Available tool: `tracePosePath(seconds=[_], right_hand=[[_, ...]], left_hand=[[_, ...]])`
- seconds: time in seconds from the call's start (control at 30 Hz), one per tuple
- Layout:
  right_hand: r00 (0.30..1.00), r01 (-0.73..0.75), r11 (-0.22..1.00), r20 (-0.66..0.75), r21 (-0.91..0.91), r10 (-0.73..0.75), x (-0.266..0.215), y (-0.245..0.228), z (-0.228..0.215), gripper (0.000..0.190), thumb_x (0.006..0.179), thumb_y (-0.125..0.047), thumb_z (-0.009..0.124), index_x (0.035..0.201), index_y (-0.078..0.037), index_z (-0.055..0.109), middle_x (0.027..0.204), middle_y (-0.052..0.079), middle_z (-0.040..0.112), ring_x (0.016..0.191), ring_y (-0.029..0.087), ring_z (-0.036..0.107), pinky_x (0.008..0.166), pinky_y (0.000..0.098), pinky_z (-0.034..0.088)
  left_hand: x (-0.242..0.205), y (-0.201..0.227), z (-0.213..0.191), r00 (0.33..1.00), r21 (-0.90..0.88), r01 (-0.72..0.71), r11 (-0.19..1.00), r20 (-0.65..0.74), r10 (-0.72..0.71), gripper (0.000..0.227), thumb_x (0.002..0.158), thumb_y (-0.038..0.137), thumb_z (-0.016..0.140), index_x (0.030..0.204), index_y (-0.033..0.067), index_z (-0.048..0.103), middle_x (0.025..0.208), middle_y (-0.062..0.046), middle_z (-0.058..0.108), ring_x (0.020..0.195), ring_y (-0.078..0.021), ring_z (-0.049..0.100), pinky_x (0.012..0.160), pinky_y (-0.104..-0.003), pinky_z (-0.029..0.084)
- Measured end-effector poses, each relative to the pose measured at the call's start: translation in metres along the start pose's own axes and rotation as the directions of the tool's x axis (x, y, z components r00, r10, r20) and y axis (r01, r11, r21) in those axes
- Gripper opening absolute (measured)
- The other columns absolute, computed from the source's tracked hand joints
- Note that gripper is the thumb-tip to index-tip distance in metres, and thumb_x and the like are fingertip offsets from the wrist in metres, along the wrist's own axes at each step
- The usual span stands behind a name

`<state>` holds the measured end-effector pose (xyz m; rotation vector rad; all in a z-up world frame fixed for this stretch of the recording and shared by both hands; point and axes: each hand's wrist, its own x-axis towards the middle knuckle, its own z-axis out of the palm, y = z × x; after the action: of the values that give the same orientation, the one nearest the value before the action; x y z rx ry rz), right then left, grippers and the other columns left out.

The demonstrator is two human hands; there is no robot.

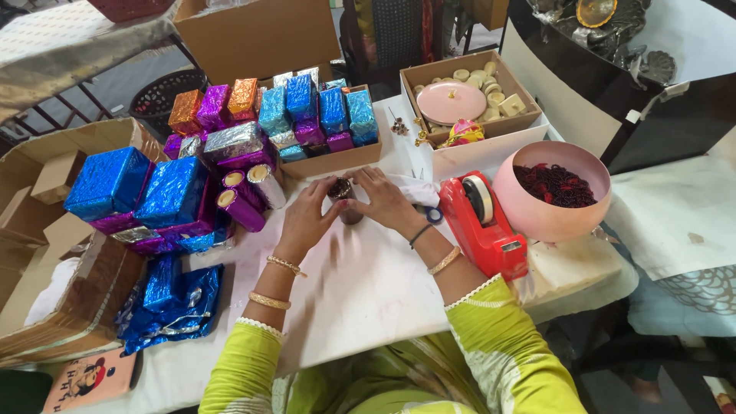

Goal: The recorder wraps small cylindrical items in foil and colored decorative paper on a crowded workspace table.

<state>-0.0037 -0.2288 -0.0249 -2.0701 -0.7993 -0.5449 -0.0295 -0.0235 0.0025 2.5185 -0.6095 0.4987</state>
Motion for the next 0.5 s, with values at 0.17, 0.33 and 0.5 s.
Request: tracePosePath(seconds=[0.17,0.33,0.5], right_hand=[[0.998,-0.057,0.998,0.029,-0.027,0.058,0.001,-0.004,-0.002,0.051,0.087,-0.027,0.073,0.133,-0.012,0.055,0.126,0.011,0.059,0.117,0.030,0.059,0.101,0.0445,0.050],[0.998,-0.057,0.998,0.034,-0.006,0.057,0.001,-0.001,0.000,0.051,0.088,-0.028,0.074,0.133,-0.012,0.055,0.126,0.011,0.059,0.117,0.029,0.060,0.101,0.0435,0.050],[0.999,-0.026,1.000,0.024,0.015,0.026,0.001,0.008,0.003,0.053,0.089,-0.026,0.074,0.135,-0.011,0.055,0.126,0.012,0.059,0.119,0.030,0.059,0.102,0.0406,0.052]], left_hand=[[-0.002,-0.002,0.003,0.991,0.065,-0.104,0.992,-0.076,0.109,0.049,0.096,0.038,0.067,0.136,0.0090,0.060,0.134,-0.008,0.065,0.112,-0.0319,0.067,0.083,-0.042,0.056],[0.002,0.005,-0.006,0.999,-0.099,0.048,0.994,0.011,-0.047,0.051,0.095,0.038,0.068,0.136,0.0110,0.057,0.128,-0.007,0.068,0.099,-0.0305,0.070,0.081,-0.041,0.056],[0.012,-0.021,0.005,0.994,-0.327,-0.097,0.940,-0.078,0.075,0.057,0.093,0.031,0.073,0.138,0.0051,0.050,0.132,-0.014,0.065,0.105,-0.0273,0.070,0.082,-0.039,0.057]])
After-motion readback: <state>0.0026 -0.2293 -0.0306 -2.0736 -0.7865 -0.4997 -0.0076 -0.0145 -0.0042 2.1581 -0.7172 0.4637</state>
